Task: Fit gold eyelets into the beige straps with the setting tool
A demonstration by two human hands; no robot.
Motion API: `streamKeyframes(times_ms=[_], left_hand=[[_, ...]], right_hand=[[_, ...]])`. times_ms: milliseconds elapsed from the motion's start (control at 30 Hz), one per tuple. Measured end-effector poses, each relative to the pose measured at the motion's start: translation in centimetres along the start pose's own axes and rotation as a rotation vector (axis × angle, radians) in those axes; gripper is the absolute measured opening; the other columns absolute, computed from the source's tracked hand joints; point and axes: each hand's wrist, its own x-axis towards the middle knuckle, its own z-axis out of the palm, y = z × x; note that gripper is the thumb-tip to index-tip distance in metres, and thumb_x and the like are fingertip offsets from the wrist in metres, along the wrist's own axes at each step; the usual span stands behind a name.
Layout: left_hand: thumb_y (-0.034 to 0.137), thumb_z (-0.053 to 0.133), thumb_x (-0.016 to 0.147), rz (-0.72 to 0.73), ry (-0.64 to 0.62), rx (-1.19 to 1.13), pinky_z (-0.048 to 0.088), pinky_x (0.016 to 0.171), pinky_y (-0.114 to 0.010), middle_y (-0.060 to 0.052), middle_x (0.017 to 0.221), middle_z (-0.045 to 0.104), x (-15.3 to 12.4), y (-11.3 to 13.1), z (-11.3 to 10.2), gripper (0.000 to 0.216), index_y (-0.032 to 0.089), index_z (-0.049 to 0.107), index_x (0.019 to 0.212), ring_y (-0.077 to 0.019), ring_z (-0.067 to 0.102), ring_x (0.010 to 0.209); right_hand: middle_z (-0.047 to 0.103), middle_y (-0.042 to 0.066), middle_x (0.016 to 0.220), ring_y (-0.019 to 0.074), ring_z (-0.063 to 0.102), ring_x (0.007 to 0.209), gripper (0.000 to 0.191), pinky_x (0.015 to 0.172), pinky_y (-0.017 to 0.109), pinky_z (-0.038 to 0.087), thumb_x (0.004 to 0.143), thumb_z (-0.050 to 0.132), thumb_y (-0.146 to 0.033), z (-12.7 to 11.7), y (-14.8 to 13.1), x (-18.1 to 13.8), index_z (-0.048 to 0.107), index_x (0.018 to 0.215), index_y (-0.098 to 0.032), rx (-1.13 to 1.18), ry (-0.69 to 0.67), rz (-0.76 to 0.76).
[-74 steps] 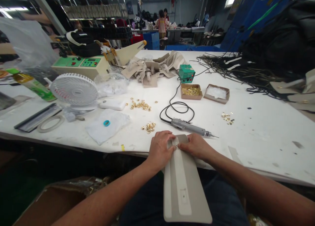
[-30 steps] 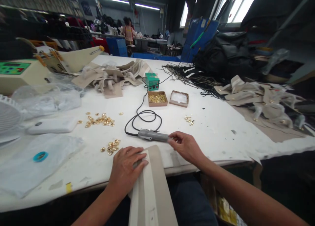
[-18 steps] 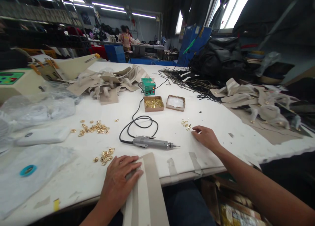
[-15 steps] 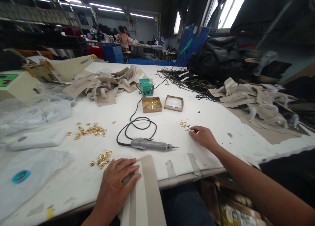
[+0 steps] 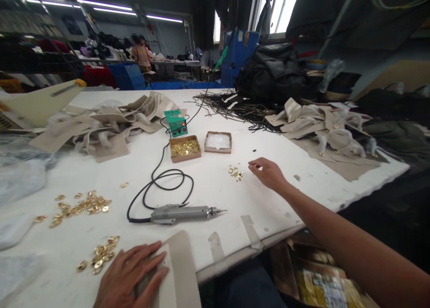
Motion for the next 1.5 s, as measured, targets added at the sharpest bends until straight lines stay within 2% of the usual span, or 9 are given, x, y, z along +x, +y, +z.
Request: streamKeyframes(times_ms=[200, 400, 633, 733, 833, 933, 1033, 1333, 1500], left_hand=[[0.057, 0.066, 0.091, 0.013, -0.012, 0.016, 0.043, 0.112, -0.067, 0.0, 0.129, 0.077, -0.4, -1.1, 0.5, 0.028, 0.044, 0.079, 0.113, -0.036, 0.069, 0.117], [0.057, 0.07, 0.089, -0.001, -0.03, 0.003, 0.039, 0.116, -0.065, 0.002, 0.13, 0.077, -0.6, -1.2, 0.7, 0.029, 0.044, 0.078, 0.114, -0.0352, 0.068, 0.119], [0.062, 0.068, 0.089, -0.023, -0.032, -0.033, 0.036, 0.121, -0.058, 0.002, 0.13, 0.076, -0.4, -1.1, 0.7, 0.033, 0.041, 0.079, 0.112, -0.0325, 0.066, 0.121], [0.066, 0.067, 0.089, -0.026, -0.019, -0.047, 0.038, 0.119, -0.057, 0.002, 0.129, 0.076, -0.4, -1.1, 0.8, 0.035, 0.041, 0.079, 0.111, -0.032, 0.066, 0.12], [0.066, 0.068, 0.088, -0.031, -0.021, -0.051, 0.04, 0.117, -0.06, 0.002, 0.129, 0.076, -0.4, -0.9, 0.7, 0.035, 0.042, 0.079, 0.112, -0.0325, 0.066, 0.121], [0.063, 0.068, 0.089, -0.028, -0.03, -0.04, 0.041, 0.115, -0.063, 0.002, 0.131, 0.075, -0.4, -0.7, 0.5, 0.033, 0.043, 0.078, 0.114, -0.0328, 0.066, 0.122], [0.062, 0.069, 0.089, -0.022, -0.017, -0.035, 0.041, 0.115, -0.064, 0.003, 0.13, 0.076, -0.4, -0.5, 0.4, 0.032, 0.043, 0.077, 0.114, -0.0332, 0.066, 0.121], [0.064, 0.068, 0.089, -0.022, -0.009, -0.061, 0.04, 0.116, -0.06, 0.001, 0.127, 0.077, -0.1, -0.2, 0.3, 0.034, 0.041, 0.079, 0.111, -0.0329, 0.066, 0.119], [0.061, 0.067, 0.09, -0.032, -0.017, -0.077, 0.039, 0.116, -0.06, 0.001, 0.127, 0.077, 0.1, 0.1, 0.1, 0.032, 0.041, 0.08, 0.111, -0.033, 0.066, 0.118]], right_hand=[[0.059, 0.009, 0.154, 0.026, 0.05, 0.145, 0.041, 0.122, 0.042, 0.037, 0.105, 0.051, -0.036, 3.9, -2.9, -1.6, 0.069, 0.138, -0.022, -0.07, -0.181, -0.189], [0.035, 0.01, 0.169, 0.0298, 0.034, 0.156, 0.054, 0.126, 0.05, 0.031, 0.106, 0.049, -0.039, 3.6, -2.2, -8.3, 0.05, 0.156, -0.019, -0.242, -0.228, -0.265], [0.049, 0.013, 0.161, 0.0313, 0.044, 0.15, 0.05, 0.121, 0.052, 0.04, 0.104, 0.054, -0.038, 1.7, -1.0, -13.0, 0.058, 0.149, -0.017, -0.237, -0.161, -0.305], [0.053, 0.015, 0.158, 0.0301, 0.049, 0.146, 0.047, 0.119, 0.05, 0.043, 0.105, 0.051, -0.038, 1.4, -1.3, -11.6, 0.061, 0.145, -0.015, -0.214, -0.111, -0.315], [0.046, 0.012, 0.163, 0.0305, 0.046, 0.149, 0.049, 0.12, 0.052, 0.041, 0.106, 0.05, -0.04, 1.8, -2.2, -8.3, 0.059, 0.148, -0.018, -0.208, -0.104, -0.294], [0.039, 0.009, 0.168, 0.0311, 0.038, 0.154, 0.054, 0.122, 0.056, 0.038, 0.105, 0.052, -0.044, 2.4, -3.0, -5.3, 0.053, 0.154, -0.021, -0.23, -0.209, -0.253], [0.039, 0.007, 0.168, 0.0298, 0.034, 0.156, 0.057, 0.124, 0.055, 0.034, 0.105, 0.051, -0.048, 2.7, -2.7, -4.6, 0.049, 0.157, -0.023, -0.243, -0.3, -0.24], [0.041, 0.011, 0.166, 0.0306, 0.042, 0.152, 0.052, 0.12, 0.05, 0.043, 0.105, 0.052, -0.042, 1.4, 1.3, -12.0, 0.057, 0.151, -0.018, -0.286, -0.158, -0.374], [0.054, 0.013, 0.158, 0.0323, 0.047, 0.148, 0.05, 0.118, 0.052, 0.045, 0.103, 0.057, -0.042, 0.6, 1.7, -14.2, 0.06, 0.147, -0.019, -0.256, -0.109, -0.353]])
